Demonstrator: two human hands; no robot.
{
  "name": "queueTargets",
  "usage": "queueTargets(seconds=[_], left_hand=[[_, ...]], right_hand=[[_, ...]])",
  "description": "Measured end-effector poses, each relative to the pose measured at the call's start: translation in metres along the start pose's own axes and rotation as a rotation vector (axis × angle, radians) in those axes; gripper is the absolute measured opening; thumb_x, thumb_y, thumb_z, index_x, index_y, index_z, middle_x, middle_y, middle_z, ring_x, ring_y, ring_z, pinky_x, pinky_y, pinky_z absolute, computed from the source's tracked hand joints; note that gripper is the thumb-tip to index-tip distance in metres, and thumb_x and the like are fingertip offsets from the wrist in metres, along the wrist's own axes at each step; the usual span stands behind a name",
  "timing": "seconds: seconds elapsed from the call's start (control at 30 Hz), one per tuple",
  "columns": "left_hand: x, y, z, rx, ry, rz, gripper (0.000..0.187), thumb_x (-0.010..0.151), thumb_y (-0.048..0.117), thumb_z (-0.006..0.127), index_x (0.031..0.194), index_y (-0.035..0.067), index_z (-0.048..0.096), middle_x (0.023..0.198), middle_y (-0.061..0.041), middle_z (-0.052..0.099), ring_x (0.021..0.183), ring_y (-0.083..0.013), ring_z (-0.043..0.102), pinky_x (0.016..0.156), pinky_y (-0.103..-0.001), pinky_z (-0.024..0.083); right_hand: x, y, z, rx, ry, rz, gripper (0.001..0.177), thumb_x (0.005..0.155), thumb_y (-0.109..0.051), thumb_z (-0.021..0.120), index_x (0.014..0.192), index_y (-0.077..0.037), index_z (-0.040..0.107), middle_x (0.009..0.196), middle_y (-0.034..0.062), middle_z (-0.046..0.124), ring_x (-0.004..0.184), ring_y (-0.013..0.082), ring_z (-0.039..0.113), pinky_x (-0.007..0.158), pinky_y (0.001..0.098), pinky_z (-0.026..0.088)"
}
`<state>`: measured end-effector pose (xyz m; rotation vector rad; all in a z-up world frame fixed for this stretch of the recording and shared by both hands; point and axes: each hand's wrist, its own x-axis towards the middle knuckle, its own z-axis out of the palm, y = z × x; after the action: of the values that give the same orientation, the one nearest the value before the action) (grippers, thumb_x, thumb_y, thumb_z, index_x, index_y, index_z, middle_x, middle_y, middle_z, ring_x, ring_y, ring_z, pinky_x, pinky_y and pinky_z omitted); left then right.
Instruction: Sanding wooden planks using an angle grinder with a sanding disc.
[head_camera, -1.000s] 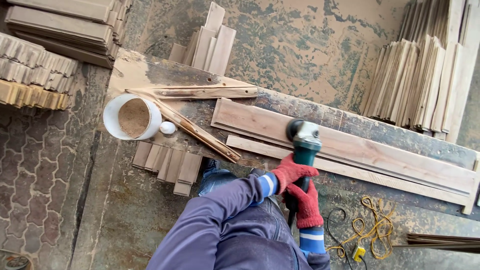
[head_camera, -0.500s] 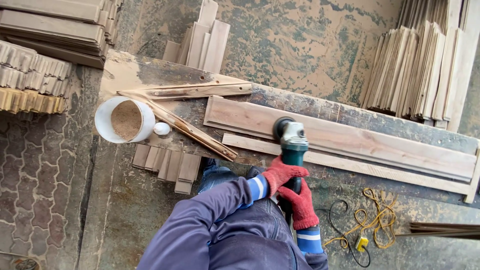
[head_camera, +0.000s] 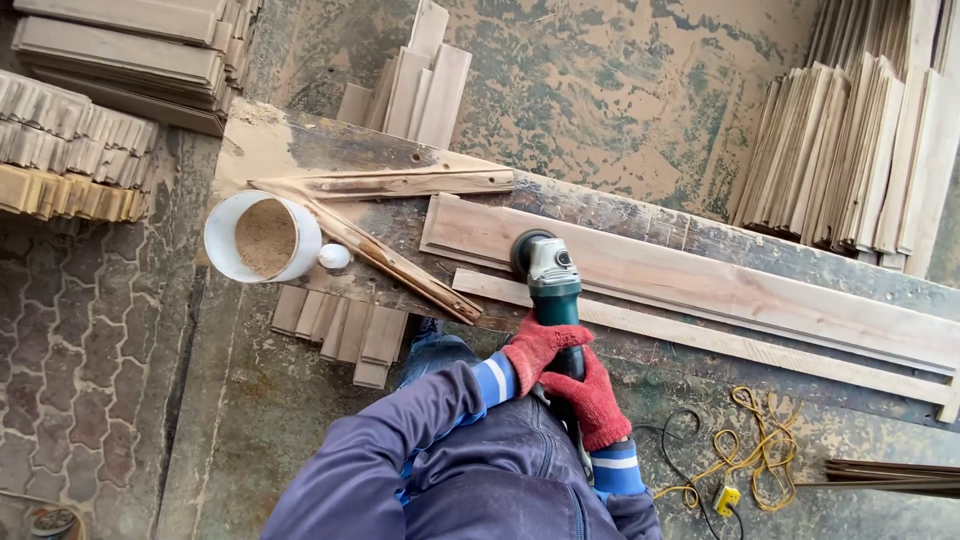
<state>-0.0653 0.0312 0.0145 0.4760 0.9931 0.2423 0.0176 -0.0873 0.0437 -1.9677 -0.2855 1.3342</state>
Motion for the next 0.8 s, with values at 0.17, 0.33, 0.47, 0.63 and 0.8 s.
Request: queueTargets(seconds=[0.17, 0.33, 0.47, 0.63, 0.8], left_hand=[[0.009, 0.007, 0.027, 0.08, -0.022, -0.006, 0.054, 0.058, 0.016, 0.089, 0.107, 0.006, 0.068, 0.091, -0.008, 0.07, 0.076, -0.0184, 0.065, 0.073, -0.033, 0.059], [0.052, -0.018, 0.008, -0.051, 0.032, -0.014, 0.06, 0.058, 0.01, 0.093, 0.112, 0.004, 0.066, 0.086, -0.012, 0.07, 0.074, -0.0249, 0.072, 0.066, -0.038, 0.063], [0.048, -0.012, -0.017, -0.049, 0.19, -0.02, 0.067, 0.055, 0.016, 0.1, 0.113, 0.005, 0.07, 0.087, -0.015, 0.073, 0.086, -0.0305, 0.076, 0.074, -0.045, 0.064], [0.057, -0.011, -0.004, -0.105, 0.158, -0.038, 0.066, 0.055, 0.01, 0.099, 0.113, 0.005, 0.069, 0.082, -0.014, 0.072, 0.077, -0.0303, 0.076, 0.069, -0.042, 0.064], [0.079, -0.018, -0.007, -0.097, 0.081, -0.057, 0.073, 0.053, 0.005, 0.098, 0.117, 0.003, 0.063, 0.082, -0.015, 0.071, 0.074, -0.0323, 0.076, 0.062, -0.045, 0.066]], right_hand=[[-0.004, -0.007, -0.007, 0.198, 0.111, 0.087, 0.043, 0.075, -0.002, 0.077, 0.116, 0.001, 0.062, 0.081, 0.0201, 0.067, 0.058, 0.0308, 0.065, 0.052, 0.0385, 0.054], [0.012, -0.007, 0.003, 0.193, 0.107, 0.057, 0.043, 0.069, -0.002, 0.084, 0.107, 0.0, 0.063, 0.076, 0.0232, 0.066, 0.057, 0.0348, 0.067, 0.047, 0.0445, 0.057], [0.024, -0.016, 0.028, 0.122, 0.055, 0.017, 0.052, 0.058, -0.004, 0.096, 0.099, 0.0, 0.065, 0.07, 0.0252, 0.065, 0.053, 0.0372, 0.069, 0.042, 0.0493, 0.061], [0.023, -0.015, 0.017, 0.126, 0.098, 0.012, 0.048, 0.061, -0.005, 0.093, 0.098, 0.0, 0.064, 0.07, 0.0261, 0.065, 0.054, 0.0393, 0.069, 0.044, 0.051, 0.061], [0.023, -0.031, 0.022, 0.125, 0.079, -0.028, 0.044, 0.062, -0.008, 0.093, 0.095, 0.001, 0.064, 0.068, 0.0237, 0.063, 0.054, 0.0388, 0.069, 0.044, 0.0515, 0.06]])
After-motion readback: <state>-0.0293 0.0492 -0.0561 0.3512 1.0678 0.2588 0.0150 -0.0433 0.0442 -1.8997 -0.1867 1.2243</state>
